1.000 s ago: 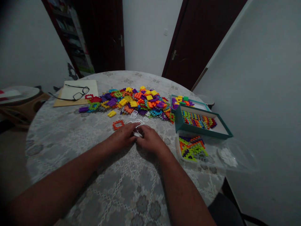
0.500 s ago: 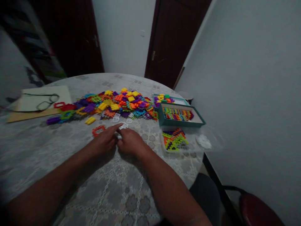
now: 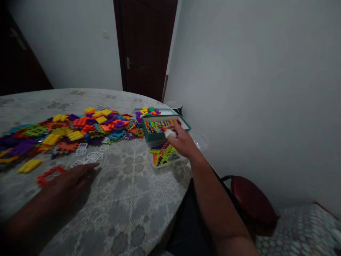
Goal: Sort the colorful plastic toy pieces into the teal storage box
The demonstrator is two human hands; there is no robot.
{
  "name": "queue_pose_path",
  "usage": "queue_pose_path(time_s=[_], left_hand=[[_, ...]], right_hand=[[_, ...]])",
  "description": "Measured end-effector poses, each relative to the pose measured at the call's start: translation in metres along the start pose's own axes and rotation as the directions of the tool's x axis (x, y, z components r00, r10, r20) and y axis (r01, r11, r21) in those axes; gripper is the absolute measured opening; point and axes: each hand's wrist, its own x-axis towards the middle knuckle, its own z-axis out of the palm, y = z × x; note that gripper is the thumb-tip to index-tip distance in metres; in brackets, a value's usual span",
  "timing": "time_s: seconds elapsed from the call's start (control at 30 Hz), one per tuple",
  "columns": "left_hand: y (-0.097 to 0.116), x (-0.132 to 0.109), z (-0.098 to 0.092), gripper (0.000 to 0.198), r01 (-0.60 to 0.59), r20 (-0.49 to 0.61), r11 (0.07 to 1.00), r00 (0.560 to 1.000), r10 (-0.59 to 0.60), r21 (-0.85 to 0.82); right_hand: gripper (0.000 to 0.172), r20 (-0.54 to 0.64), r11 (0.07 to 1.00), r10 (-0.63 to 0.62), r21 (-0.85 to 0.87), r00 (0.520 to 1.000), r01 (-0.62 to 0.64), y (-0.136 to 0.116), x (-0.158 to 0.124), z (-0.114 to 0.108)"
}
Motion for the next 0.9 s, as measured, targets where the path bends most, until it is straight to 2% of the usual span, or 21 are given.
queue_pose_path(time_s=[0.1,0.23,0.33,0.47,0.57,0.63,0.73,0.83,0.87,0.9], left_hand=[[0.001,0.0,0.0,0.047,0.015,0.014,1.0,1.0,-0.015,-0.003],[-0.005,0.001,0.0,0.042,-0.022,0.016,1.0,1.0,0.021,0.008],[-0.009,0.002,0.0,0.042,-0.026,0.023,1.0,0.999,0.025,0.006],[-0.009,0.004,-0.002,0.042,-0.02,0.058,1.0,0.998,0.02,0.002],[-0.01,0.005,-0.002,0.047,-0.019,0.064,1.0,0.998,0.019,-0.005],[-0.01,0.005,0.0,0.046,-0.024,0.044,1.0,0.999,0.024,-0.003],[-0.003,0.0,0.001,0.043,-0.01,0.011,1.0,1.0,0.01,0.027],[0.011,-0.006,-0.002,0.046,-0.034,0.024,0.998,0.999,0.033,0.052],[0.015,-0.007,-0.003,0.046,-0.052,0.02,0.996,0.999,0.051,0.07],[0.019,-0.008,-0.004,0.045,-0.066,0.015,0.994,0.998,0.065,0.091]], right_hand=[[0.042,-0.226,0.959,0.106,-0.236,0.968,-0.159,0.056,0.0,-0.043],[0.043,-0.255,0.863,0.201,-0.412,0.946,-0.294,0.106,0.001,-0.075],[0.044,-0.26,0.839,0.222,-0.44,0.94,-0.32,0.122,0.001,-0.082],[0.049,-0.312,0.851,0.25,-0.38,0.917,-0.361,0.126,-0.001,-0.082],[0.047,-0.382,0.878,0.196,-0.342,0.903,-0.336,0.117,-0.006,-0.078],[0.043,-0.436,0.904,0.155,-0.299,0.887,-0.305,0.101,-0.011,-0.069],[0.036,-0.432,0.948,0.141,-0.2,0.891,-0.247,0.063,-0.021,-0.038],[0.031,-0.235,0.988,0.08,-0.107,0.969,-0.108,0.014,-0.034,0.01],[0.03,-0.113,0.996,0.013,-0.088,0.994,-0.023,-0.002,-0.038,0.028],[0.029,0.036,0.995,-0.074,-0.063,0.997,0.077,-0.017,-0.042,0.046]])
